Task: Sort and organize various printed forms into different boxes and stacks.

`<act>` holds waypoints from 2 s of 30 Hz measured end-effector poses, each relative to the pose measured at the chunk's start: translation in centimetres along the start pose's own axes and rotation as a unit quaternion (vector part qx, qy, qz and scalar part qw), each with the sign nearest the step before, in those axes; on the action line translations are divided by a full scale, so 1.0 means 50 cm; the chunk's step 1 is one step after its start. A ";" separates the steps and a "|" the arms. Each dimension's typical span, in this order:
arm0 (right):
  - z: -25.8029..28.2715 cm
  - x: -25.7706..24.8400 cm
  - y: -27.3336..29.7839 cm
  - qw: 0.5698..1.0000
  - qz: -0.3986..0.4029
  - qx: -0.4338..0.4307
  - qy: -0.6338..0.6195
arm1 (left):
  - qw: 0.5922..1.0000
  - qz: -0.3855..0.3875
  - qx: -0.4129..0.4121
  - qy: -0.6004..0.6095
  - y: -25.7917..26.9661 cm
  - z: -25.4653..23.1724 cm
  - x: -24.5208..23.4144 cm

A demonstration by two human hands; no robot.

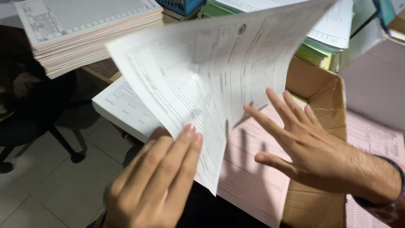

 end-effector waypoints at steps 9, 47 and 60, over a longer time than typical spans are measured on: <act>0.047 -0.129 -0.252 0.988 -0.146 -0.036 0.029 | 0.981 -0.068 -0.153 -0.096 0.068 0.099 0.043; -0.060 -0.073 -0.536 0.993 -0.025 0.105 0.056 | 0.873 -0.039 -0.472 0.121 0.233 0.290 0.234; -0.076 -0.079 -0.519 0.995 -0.047 0.085 -0.022 | 0.971 -0.027 -0.220 0.091 0.350 0.186 0.210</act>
Point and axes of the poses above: each hand's wrist, its own y-axis away from the middle knuckle, its own x-axis out of the palm, z = x × y, the point moved 3 cm from there along -y, towards the middle knuckle, and after that the axes turned 5 degrees about x, right-handed, at the moved point
